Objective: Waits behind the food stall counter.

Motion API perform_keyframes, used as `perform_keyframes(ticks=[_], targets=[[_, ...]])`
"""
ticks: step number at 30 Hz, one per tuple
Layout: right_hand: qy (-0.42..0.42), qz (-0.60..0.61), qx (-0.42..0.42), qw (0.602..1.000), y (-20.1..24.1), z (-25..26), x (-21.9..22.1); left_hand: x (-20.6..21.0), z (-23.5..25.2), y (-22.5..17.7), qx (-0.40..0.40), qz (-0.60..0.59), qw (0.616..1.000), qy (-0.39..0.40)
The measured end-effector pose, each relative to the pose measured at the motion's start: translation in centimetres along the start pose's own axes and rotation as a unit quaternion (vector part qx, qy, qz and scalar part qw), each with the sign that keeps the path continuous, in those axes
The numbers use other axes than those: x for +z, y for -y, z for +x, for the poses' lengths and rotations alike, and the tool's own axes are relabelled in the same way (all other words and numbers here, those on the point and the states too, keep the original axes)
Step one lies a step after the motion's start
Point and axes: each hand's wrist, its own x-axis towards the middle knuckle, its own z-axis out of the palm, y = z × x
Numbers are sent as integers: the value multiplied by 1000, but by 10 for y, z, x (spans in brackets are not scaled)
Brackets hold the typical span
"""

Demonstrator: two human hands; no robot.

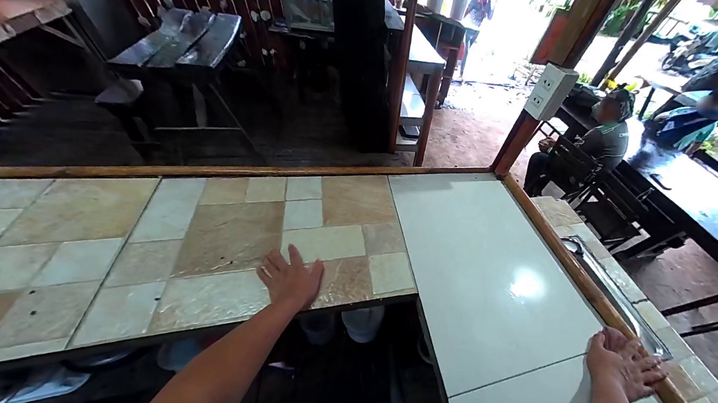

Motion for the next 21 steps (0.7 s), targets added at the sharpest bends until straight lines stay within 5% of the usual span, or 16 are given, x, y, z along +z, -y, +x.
perform_keyframes(ticks=[21], targets=[[-1,-4,10,1000,1,0,1,0,1,-2,-7,12,1000,3]])
